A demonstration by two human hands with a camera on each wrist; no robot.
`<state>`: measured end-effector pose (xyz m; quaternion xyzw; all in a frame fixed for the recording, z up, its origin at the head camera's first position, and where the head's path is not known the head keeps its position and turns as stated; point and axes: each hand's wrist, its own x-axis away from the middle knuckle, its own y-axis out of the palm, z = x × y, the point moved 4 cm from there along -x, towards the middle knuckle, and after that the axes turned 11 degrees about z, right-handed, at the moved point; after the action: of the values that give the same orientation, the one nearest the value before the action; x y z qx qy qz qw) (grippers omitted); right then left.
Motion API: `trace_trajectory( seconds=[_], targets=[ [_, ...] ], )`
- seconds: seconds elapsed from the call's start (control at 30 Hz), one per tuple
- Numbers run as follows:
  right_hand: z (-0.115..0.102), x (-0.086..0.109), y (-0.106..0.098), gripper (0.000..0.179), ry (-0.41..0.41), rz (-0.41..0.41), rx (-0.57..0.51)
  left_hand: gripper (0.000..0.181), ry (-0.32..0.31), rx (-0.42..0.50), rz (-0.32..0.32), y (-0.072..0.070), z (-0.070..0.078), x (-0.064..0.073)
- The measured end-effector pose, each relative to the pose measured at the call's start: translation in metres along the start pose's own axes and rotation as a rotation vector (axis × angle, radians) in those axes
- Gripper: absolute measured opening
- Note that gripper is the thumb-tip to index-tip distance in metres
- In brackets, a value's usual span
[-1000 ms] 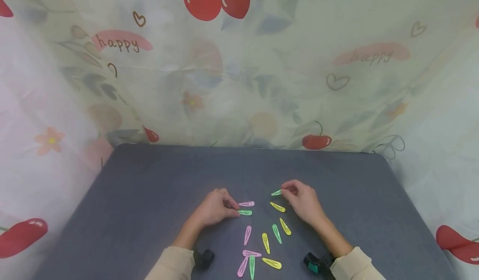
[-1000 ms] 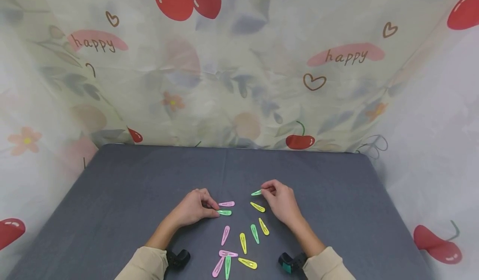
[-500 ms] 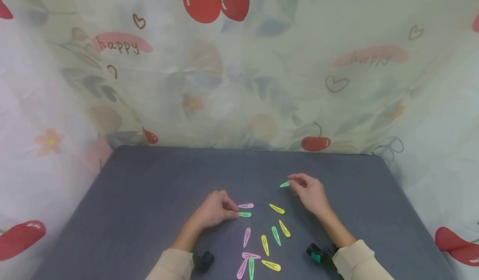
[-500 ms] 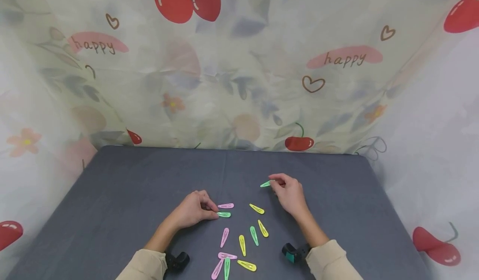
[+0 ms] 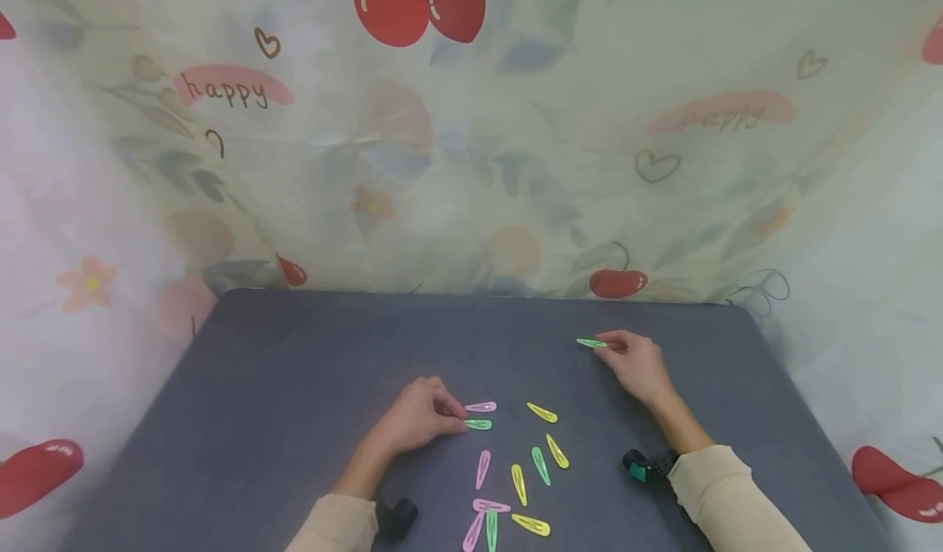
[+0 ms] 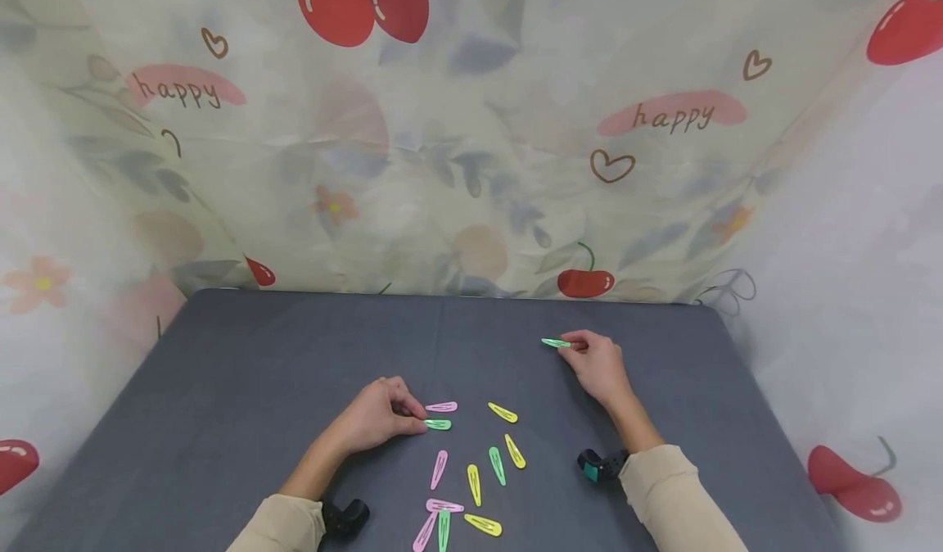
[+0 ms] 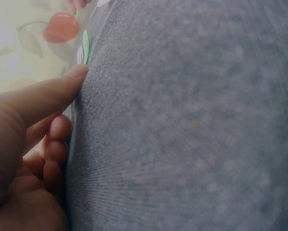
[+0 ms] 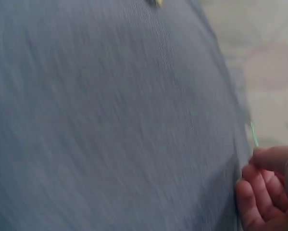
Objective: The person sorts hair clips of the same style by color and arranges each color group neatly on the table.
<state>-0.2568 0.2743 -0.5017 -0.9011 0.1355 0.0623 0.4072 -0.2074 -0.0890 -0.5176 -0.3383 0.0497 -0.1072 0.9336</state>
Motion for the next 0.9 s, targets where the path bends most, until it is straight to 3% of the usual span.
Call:
trace_trajectory(
  seconds=[0.23, 0.47, 0.9],
  targets=[
    [0.019, -0.019, -0.011, 0.027, -0.068, -0.036, 0.068, 0.008, 0.004, -0.001, -0.002, 0.0, 0.001, 0.002],
    [0.035, -0.032, -0.015, 0.03, -0.018, -0.069, 0.051, 0.007, -0.002, -0.02, 0.001, 0.0, 0.002, 0.001],
    [0.042, -0.045, -0.012, 0.029, -0.028, -0.114, 0.063, 0.007, -0.019, -0.022, 0.019, -0.002, 0.004, 0.003]
  ],
)
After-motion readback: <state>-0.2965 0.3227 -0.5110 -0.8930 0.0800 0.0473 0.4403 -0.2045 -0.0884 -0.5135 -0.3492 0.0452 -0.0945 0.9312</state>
